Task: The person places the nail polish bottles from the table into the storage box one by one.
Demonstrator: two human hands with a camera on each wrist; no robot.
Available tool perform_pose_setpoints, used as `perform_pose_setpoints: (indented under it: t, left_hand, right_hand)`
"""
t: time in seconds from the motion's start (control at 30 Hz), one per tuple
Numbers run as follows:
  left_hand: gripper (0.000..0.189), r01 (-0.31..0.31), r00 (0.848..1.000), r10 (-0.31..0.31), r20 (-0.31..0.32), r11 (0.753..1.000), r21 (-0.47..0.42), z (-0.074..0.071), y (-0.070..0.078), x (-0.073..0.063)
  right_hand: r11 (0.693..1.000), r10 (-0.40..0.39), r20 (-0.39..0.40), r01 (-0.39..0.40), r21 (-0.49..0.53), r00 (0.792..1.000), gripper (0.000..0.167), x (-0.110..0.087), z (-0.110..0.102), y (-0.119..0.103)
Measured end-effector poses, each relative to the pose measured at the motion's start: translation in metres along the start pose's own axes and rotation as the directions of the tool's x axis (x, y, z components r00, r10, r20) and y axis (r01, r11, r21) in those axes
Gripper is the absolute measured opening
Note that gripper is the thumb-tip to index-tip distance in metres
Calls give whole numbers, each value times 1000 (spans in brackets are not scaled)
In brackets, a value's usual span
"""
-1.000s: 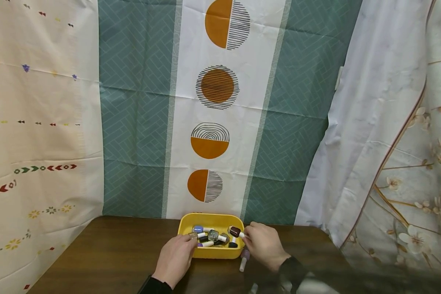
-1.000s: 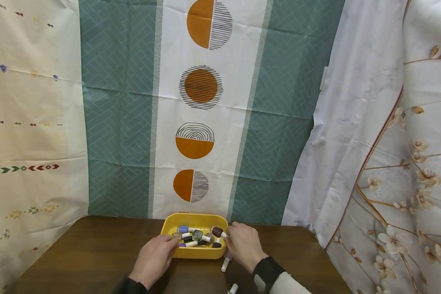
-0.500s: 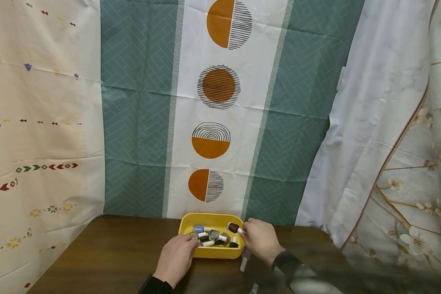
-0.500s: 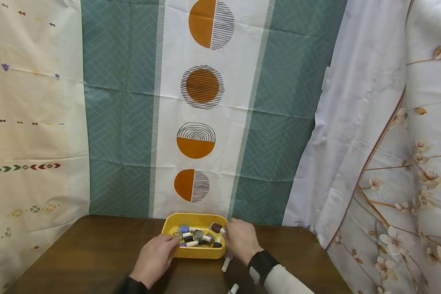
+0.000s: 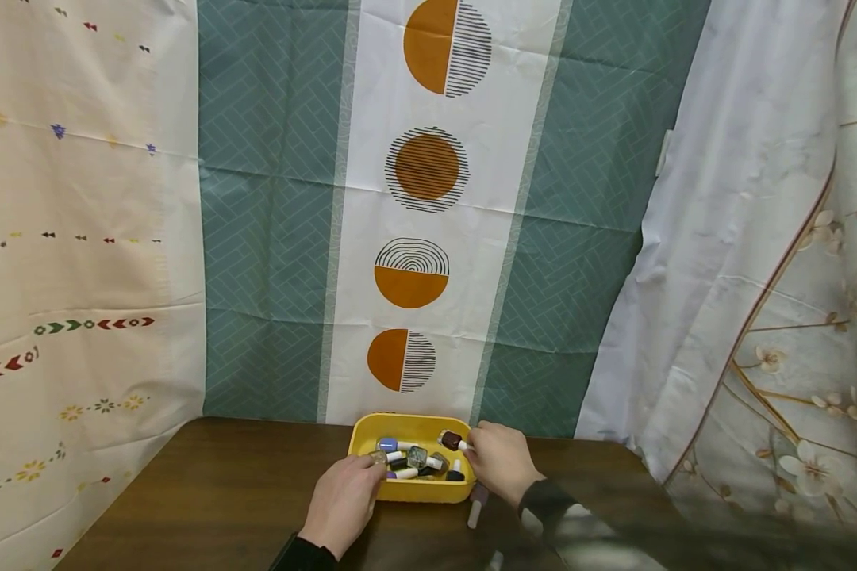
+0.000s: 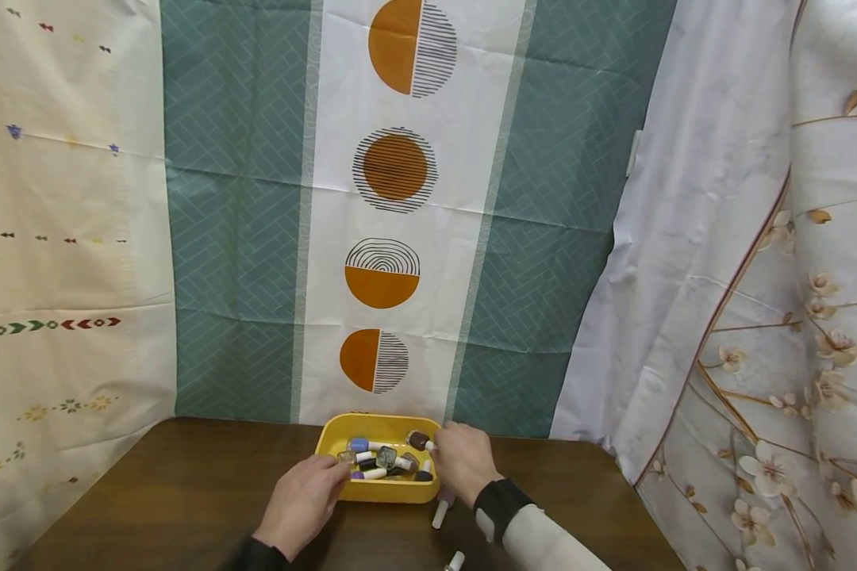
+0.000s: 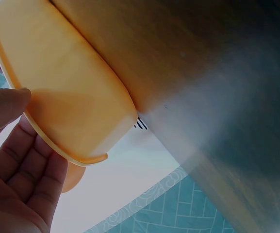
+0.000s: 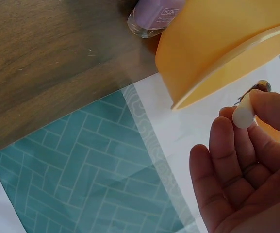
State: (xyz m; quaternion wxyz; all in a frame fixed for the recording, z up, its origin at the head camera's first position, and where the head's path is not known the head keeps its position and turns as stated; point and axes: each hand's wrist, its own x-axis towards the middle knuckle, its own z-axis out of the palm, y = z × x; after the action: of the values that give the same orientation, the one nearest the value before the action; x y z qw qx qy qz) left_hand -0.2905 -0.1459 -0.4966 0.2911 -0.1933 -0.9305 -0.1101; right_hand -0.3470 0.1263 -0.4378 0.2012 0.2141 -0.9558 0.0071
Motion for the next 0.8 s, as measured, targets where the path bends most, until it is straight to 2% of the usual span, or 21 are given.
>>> perform_pose_setpoints:
  t: [0.33, 0.57, 0.8]
  left_hand:
    - [10, 12, 1000, -12, 14, 1000, -10, 1, 0, 0]
    - [9, 10, 999, -10, 36, 1000, -6, 0, -1, 1]
    - [10, -1, 1000, 1, 22, 1000, 1, 1, -2, 2]
  right_hand:
    - [999, -20, 0, 20, -30, 1000, 19, 10, 4, -4]
    - [999, -11, 13, 11, -33, 1000, 23, 15, 16, -6]
    - [1000, 13, 30, -13, -14, 999, 27, 19, 21, -8]
